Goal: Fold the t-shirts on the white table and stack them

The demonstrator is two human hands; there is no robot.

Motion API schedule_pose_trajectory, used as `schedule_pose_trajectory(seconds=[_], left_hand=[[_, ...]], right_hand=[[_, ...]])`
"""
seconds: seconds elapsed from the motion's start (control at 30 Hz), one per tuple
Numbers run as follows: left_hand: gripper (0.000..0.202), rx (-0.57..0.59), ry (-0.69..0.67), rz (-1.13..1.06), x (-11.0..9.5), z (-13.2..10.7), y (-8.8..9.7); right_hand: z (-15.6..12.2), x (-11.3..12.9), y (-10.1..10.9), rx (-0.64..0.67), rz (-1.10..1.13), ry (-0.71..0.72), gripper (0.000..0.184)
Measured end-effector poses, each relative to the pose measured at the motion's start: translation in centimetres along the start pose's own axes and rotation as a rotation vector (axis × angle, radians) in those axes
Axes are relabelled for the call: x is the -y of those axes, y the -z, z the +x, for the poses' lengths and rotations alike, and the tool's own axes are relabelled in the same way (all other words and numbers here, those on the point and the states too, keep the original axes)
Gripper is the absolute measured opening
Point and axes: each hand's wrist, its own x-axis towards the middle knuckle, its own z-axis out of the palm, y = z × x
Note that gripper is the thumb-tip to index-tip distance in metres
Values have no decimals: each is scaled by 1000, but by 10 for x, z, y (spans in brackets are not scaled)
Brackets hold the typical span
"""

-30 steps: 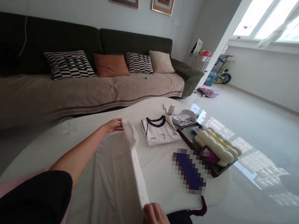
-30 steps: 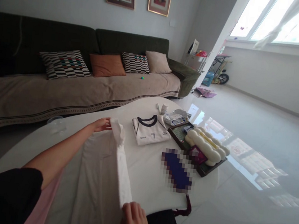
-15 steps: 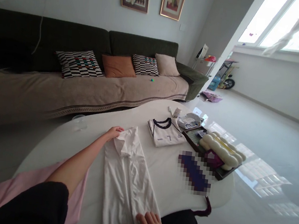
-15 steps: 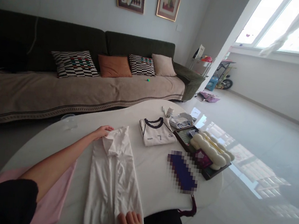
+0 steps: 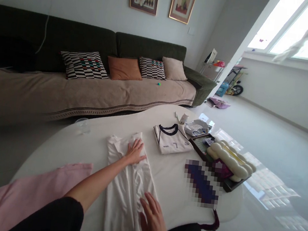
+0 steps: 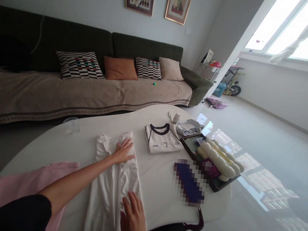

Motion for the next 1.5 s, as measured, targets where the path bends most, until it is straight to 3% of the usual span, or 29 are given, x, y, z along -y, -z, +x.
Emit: schedule_pose_trajectory(seconds=[0.17,0.3,0.5,0.6,0.73,0.9,1.0,1.1,1.2,1.3,1.37,1.43,1.5], left_hand=[[83,101,66,209,7,12,-4],[93,58,62,221,14,27,-2],[76,-17,71,226,25,41,-6],[73,18,60,235,24,47,0],[74,107,69,247,8,41,10],[66,-17,-120,263,-6,-17,-1],[59,63,-118,253,-3,-51,-4],[58,104,-74,245,-8,-66,6],[63,32,-87,233,-28,-87,21],[66,49,-202,160,-49,-145,22],[71,174,-283,111,-55,-200,11],[83,296,-269,102,-55,-254,-6],[88,360,-202,134,-53,-291,-23]], right_hand=[[-1,-18,-47,9,-141,-7,59],[-18,-31,-67,-12,-205,32,63],[-20,-26,-60,-19,-199,9,63],[-17,-18,-53,-17,-180,-39,63],[-17,-11,-45,-22,-140,-71,61],[-18,-6,-39,-19,-123,-87,58],[-19,-2,-37,-11,-119,-111,55],[-19,2,-35,5,-106,-126,51],[-18,1,-31,-5,-37,-125,48],[-23,-9,-22,-106,108,-123,41],[-34,-19,-16,-224,180,-199,36],[-49,-28,-12,-337,230,-336,33],[-65,-34,-12,-403,337,-487,30]])
